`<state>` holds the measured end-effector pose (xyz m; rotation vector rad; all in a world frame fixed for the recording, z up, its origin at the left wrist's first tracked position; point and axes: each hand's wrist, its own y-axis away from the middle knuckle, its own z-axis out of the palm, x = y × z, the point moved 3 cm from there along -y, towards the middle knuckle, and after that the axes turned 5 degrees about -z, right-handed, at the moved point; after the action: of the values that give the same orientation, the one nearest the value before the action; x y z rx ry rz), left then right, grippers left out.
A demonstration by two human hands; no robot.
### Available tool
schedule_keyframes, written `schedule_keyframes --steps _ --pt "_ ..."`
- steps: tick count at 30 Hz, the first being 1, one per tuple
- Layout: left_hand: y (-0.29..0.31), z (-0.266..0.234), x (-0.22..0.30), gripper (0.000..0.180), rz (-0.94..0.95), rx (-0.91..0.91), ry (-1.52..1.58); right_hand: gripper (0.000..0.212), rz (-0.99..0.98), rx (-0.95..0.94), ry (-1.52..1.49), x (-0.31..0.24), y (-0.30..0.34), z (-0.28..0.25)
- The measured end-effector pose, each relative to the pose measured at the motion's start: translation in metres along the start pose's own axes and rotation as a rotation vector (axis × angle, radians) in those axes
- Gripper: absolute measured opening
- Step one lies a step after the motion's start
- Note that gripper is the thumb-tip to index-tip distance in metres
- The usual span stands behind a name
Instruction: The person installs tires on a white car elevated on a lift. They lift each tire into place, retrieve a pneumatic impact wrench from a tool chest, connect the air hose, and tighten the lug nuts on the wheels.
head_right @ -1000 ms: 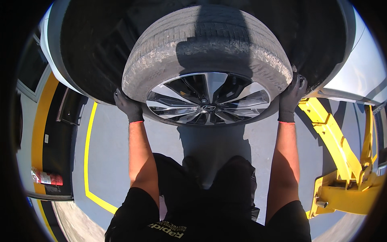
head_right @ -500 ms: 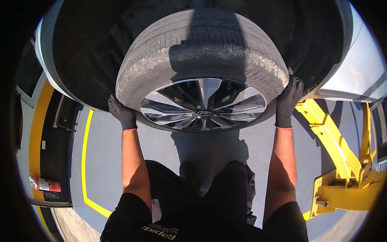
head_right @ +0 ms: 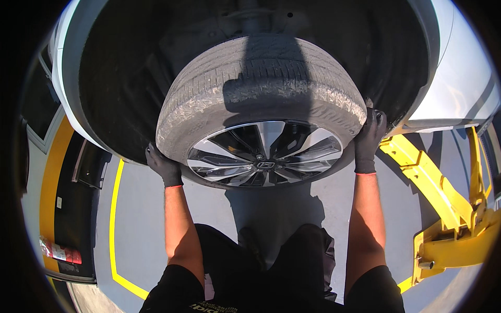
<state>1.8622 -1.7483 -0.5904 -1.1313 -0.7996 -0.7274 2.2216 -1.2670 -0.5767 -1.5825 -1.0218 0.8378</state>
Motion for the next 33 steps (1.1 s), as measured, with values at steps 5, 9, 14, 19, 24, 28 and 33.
schedule_keyframes --steps 5,9,14,19,24,28,33 --pt "-0.002 -0.011 -0.019 0.033 0.140 0.017 -0.178 0.053 0.014 -0.048 -0.035 -0.005 -0.006 0.003" --pt "0.004 -0.010 -0.017 0.033 0.420 0.056 -0.482 0.059 -0.051 0.010 -0.005 -0.001 -0.013 0.005" --pt "-0.001 -0.008 -0.012 0.032 0.206 0.011 -0.306 0.060 -0.044 0.038 0.103 0.009 0.016 0.015" --pt "-0.003 -0.004 -0.010 0.035 0.079 0.006 -0.190 0.054 0.049 -0.045 -0.020 0.007 0.004 0.002" --pt "-0.005 -0.019 -0.032 0.035 0.065 -0.015 -0.244 0.045 -0.147 -0.036 0.009 -0.016 -0.035 -0.014" --pt "0.001 0.007 0.033 0.034 0.195 -0.022 -0.246 0.031 -0.155 -0.159 0.048 -0.021 -0.060 -0.039" --pt "0.059 0.110 0.228 0.035 0.811 -0.300 -0.549 0.039 0.034 -0.172 -0.295 -0.129 -0.139 -0.046"
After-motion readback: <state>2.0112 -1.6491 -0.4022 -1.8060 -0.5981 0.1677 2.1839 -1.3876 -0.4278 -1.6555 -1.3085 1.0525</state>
